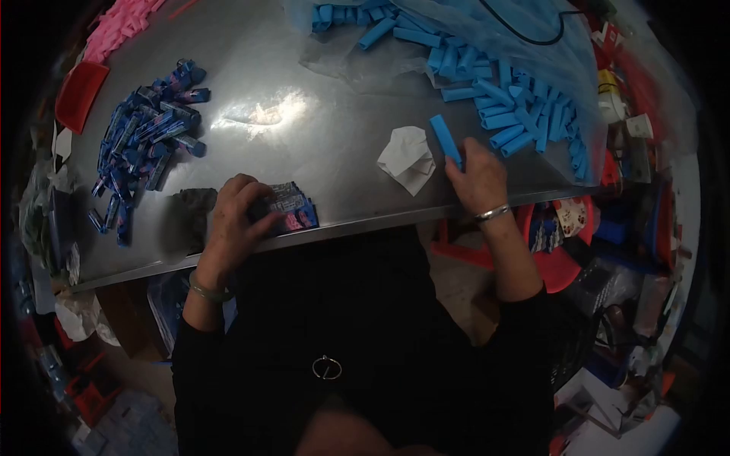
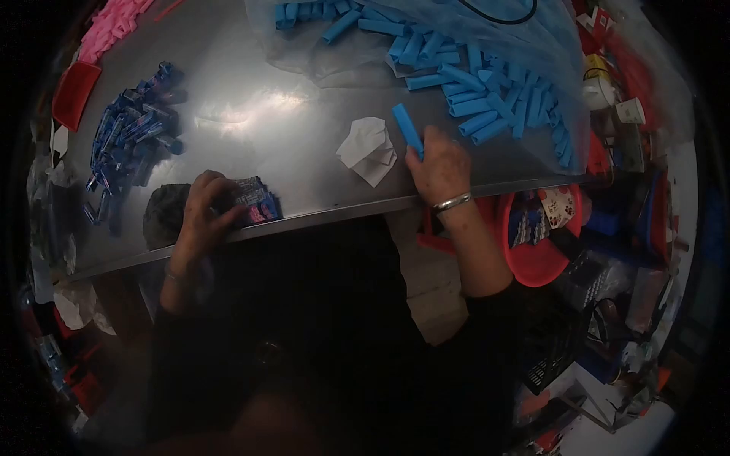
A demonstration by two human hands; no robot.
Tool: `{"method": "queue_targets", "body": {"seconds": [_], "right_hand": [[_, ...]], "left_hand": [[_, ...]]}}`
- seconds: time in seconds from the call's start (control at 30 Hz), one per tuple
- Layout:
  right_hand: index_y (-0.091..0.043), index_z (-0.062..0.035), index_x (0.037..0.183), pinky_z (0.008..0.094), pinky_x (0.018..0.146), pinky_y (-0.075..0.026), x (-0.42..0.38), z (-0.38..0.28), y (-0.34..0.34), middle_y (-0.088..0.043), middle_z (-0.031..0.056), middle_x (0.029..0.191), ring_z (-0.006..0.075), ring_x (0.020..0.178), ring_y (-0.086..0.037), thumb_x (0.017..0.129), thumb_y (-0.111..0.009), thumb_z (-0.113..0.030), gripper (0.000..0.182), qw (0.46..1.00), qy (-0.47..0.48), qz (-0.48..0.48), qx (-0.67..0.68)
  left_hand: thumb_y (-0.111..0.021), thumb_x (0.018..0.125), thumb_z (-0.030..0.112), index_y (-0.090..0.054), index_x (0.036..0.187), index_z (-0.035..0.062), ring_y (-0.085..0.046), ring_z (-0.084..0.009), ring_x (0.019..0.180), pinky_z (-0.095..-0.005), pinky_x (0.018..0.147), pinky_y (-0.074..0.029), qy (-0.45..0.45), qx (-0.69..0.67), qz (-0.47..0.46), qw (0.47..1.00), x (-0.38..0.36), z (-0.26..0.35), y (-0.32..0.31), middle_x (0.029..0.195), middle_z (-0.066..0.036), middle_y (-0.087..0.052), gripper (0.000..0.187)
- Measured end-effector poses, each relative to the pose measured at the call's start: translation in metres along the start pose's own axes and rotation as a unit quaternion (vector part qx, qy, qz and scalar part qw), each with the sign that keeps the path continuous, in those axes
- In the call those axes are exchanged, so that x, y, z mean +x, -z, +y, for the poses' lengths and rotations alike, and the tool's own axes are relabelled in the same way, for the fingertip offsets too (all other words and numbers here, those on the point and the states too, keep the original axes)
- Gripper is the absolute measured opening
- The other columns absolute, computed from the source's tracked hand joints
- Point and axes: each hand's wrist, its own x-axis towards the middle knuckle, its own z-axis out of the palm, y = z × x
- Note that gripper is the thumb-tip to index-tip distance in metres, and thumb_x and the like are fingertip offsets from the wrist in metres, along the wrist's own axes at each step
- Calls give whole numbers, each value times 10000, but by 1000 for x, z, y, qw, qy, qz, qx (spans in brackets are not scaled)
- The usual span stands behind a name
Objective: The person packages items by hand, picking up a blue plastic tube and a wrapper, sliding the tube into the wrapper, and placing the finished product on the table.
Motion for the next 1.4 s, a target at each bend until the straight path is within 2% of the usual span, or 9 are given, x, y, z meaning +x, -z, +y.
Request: {"method": "queue_targets", "body": {"seconds": [0.17,0.23,0.43,0.67,0.83,1.03,1.23,1.3,1.4], "right_hand": [[-605,-24,969,433,693,-491,11,16,24,-599,161,854,359,822,-601,788,-646,-99,200,997,-3,-4,79],[-613,-33,1011,429,696,-490,30,45,30,-598,157,886,342,857,-599,776,-633,-58,237,988,95,109,-55],[-584,-68,1019,425,685,-478,57,83,15,-577,145,936,327,818,-590,738,-632,-24,288,970,185,59,-145],[-567,-75,984,443,770,-442,55,92,13,-575,118,957,309,943,-560,708,-659,-52,292,963,115,51,-240],[-566,-60,1018,446,795,-435,51,96,11,-587,121,990,303,977,-546,707,-669,-66,328,958,164,71,-224],[-555,-24,1117,436,799,-464,41,76,8,-588,166,1034,352,929,-571,814,-635,-96,322,990,108,35,-79],[-541,-7,1188,328,792,-485,42,6,38,-608,136,1066,226,952,-613,904,-593,-128,313,975,59,59,207],[-559,0,1169,252,739,-478,40,-35,48,-623,86,1070,139,929,-614,933,-560,-113,262,867,-3,-70,494],[-573,1,1150,234,724,-482,44,-77,45,-632,92,1034,124,865,-626,935,-560,-112,243,778,50,-154,607]], "left_hand": [[-769,672,91,-601,895,28,-561,-286,896,-349,798,-465,89,-105,-26,990,1,1,0,923,-99,-557,286],[-766,671,68,-598,879,26,-567,-276,848,-341,758,-473,83,-108,-3,991,3,6,0,910,-94,-558,271],[-758,676,43,-597,838,29,-563,-251,825,-328,713,-473,-14,5,13,1000,-5,-7,1,901,-95,-558,229],[-731,695,37,-598,801,35,-557,-265,837,-348,754,-459,86,-66,0,994,-5,-6,2,872,-88,-562,170],[-680,746,-2,-576,800,28,-551,-255,825,-352,735,-455,-34,11,10,999,-3,-10,3,862,-95,-553,121],[-650,783,16,-602,820,15,-559,-275,845,-358,763,-451,-46,38,36,998,0,-6,4,879,-111,-574,60],[-639,827,69,-667,860,33,-562,-275,900,-360,785,-440,-34,-42,83,995,3,-7,2,926,-97,-609,56],[-637,833,69,-664,871,26,-561,-270,904,-355,787,-443,-25,-87,80,993,5,-1,1,929,-98,-606,64],[-631,845,70,-656,890,18,-560,-263,910,-347,793,-447,-26,-147,78,986,6,4,-1,938,-102,-599,73]]}}
